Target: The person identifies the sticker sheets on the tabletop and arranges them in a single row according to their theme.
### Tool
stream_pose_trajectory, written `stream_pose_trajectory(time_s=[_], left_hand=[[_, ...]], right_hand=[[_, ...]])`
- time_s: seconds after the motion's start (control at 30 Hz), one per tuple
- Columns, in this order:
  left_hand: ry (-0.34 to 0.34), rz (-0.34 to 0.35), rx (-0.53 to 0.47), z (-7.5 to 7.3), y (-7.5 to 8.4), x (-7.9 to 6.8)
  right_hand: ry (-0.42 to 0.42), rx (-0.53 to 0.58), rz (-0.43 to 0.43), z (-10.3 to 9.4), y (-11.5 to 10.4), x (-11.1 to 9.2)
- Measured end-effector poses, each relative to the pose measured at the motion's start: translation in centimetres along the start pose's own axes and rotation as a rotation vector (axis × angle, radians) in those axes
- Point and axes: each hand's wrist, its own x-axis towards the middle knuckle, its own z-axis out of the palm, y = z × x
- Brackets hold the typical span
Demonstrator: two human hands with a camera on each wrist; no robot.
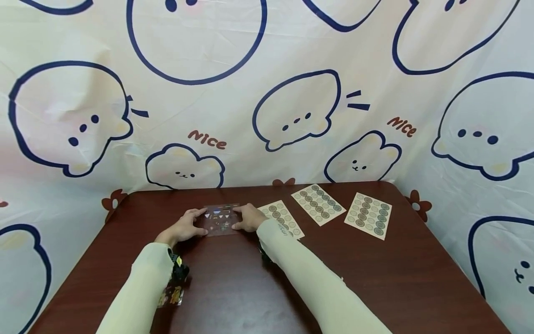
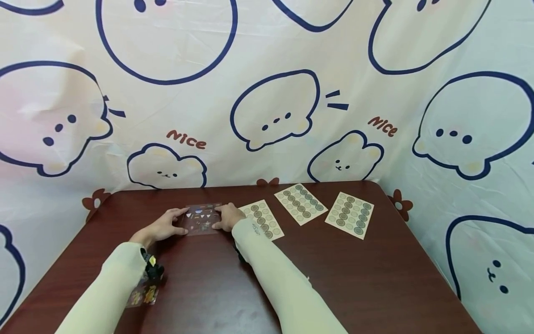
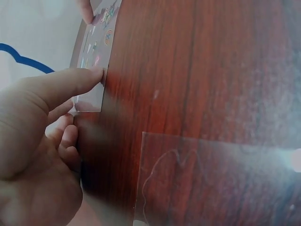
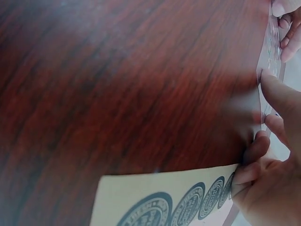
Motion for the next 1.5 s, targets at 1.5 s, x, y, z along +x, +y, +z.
stream_pose_trajectory(time_s=[1.5], left_hand=[[0.179, 0.059, 0.094, 1.0, 1.8, -0.1]], right_hand=[[0.083, 0.132, -0.031, -0.2, -0.7, 0.0]])
